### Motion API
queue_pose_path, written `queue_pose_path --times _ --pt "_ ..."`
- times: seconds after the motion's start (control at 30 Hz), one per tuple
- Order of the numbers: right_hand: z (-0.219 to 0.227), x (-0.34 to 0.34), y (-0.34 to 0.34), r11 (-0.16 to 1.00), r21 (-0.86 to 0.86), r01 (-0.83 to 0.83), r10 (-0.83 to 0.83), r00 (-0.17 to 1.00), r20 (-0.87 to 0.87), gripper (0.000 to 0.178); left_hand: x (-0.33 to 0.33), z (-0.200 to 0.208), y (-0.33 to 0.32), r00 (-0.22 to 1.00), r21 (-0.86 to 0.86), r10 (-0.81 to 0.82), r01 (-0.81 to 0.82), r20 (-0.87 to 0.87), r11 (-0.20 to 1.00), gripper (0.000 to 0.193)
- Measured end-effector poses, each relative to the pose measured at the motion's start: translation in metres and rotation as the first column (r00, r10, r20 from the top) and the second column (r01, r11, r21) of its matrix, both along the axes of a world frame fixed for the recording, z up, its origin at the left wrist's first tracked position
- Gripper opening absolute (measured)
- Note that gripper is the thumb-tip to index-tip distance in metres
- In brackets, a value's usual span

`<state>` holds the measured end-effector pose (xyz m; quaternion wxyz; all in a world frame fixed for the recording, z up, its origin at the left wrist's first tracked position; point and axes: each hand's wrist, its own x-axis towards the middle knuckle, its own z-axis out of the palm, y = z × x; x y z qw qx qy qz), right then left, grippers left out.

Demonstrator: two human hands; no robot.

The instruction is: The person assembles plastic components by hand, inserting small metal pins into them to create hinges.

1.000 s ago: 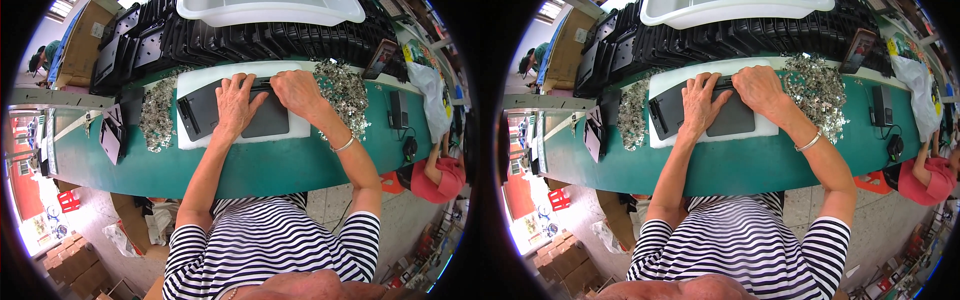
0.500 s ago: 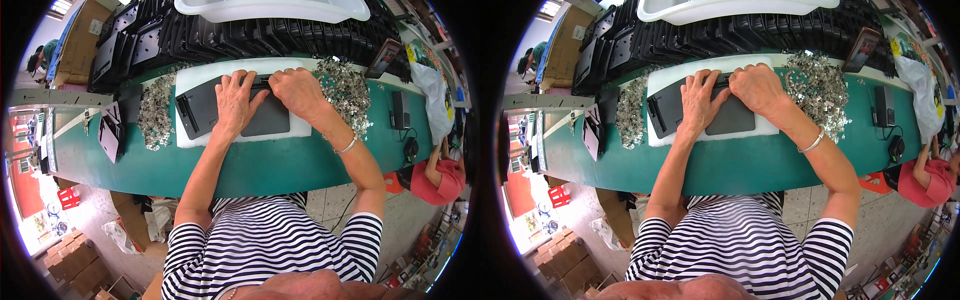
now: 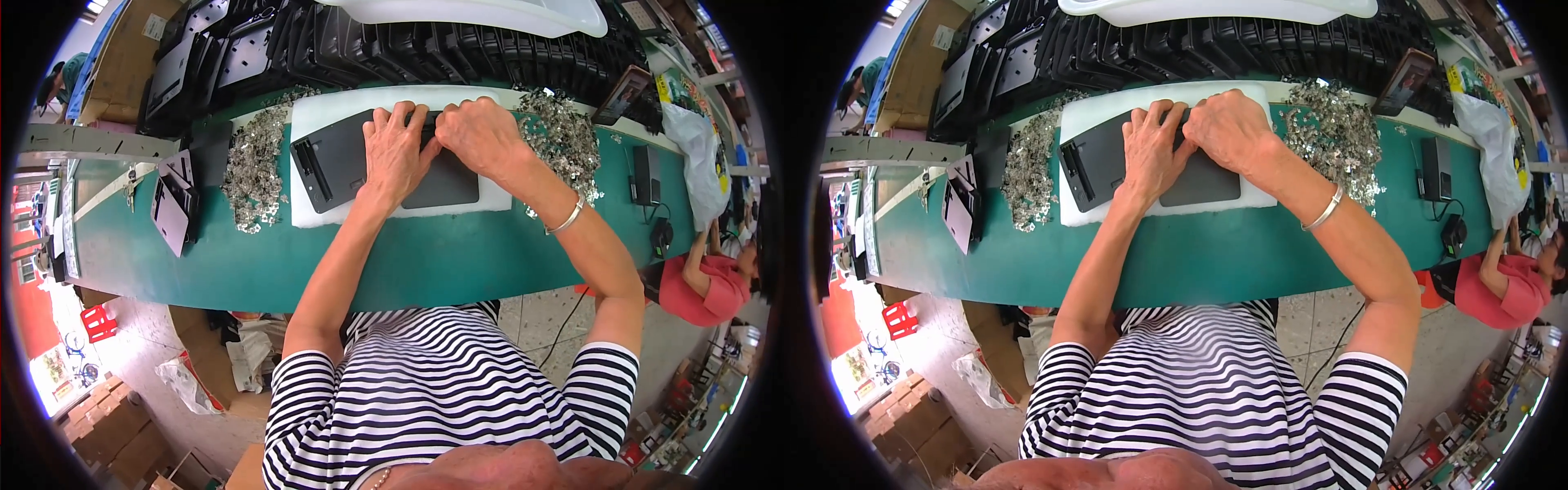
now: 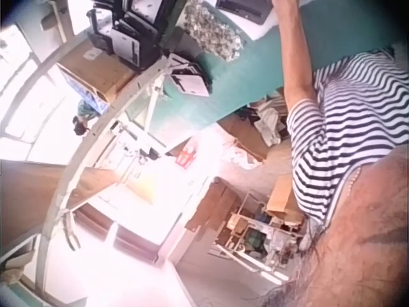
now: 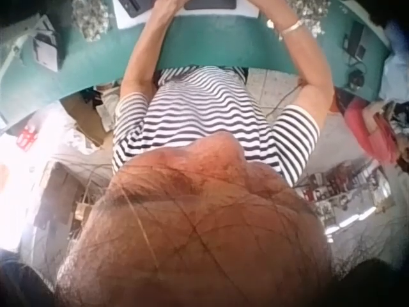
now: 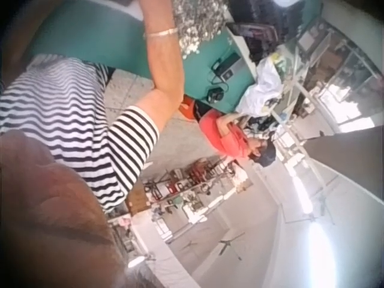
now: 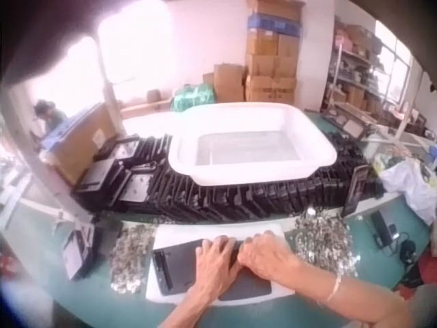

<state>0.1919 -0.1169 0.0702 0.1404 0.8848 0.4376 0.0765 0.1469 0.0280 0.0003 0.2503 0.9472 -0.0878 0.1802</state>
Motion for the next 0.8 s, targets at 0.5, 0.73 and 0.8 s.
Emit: queue_pose_path --times 0.5,0.73,0.8 --pt "-0.012 -0.01 -0.055 0.818 0.522 0.242 -0.19 0.97 -0.152 0.018 -0.005 0.001 -0.001 0.998 0.003 0.027 -0.027 0.054 1.0 0.049" --pt "-0.024 -0.012 -0.043 0.852 0.492 0.177 -0.138 0.984 -0.115 0.021 -0.004 0.002 -0.001 0.999 0.015 0.036 -0.036 0.007 0.999 0.049" --pt "-0.031 -0.005 -0.039 0.876 0.47 0.105 -0.099 0.994 -0.038 0.02 -0.003 0.003 -0.002 0.999 0.016 0.037 -0.037 -0.003 0.999 0.049"
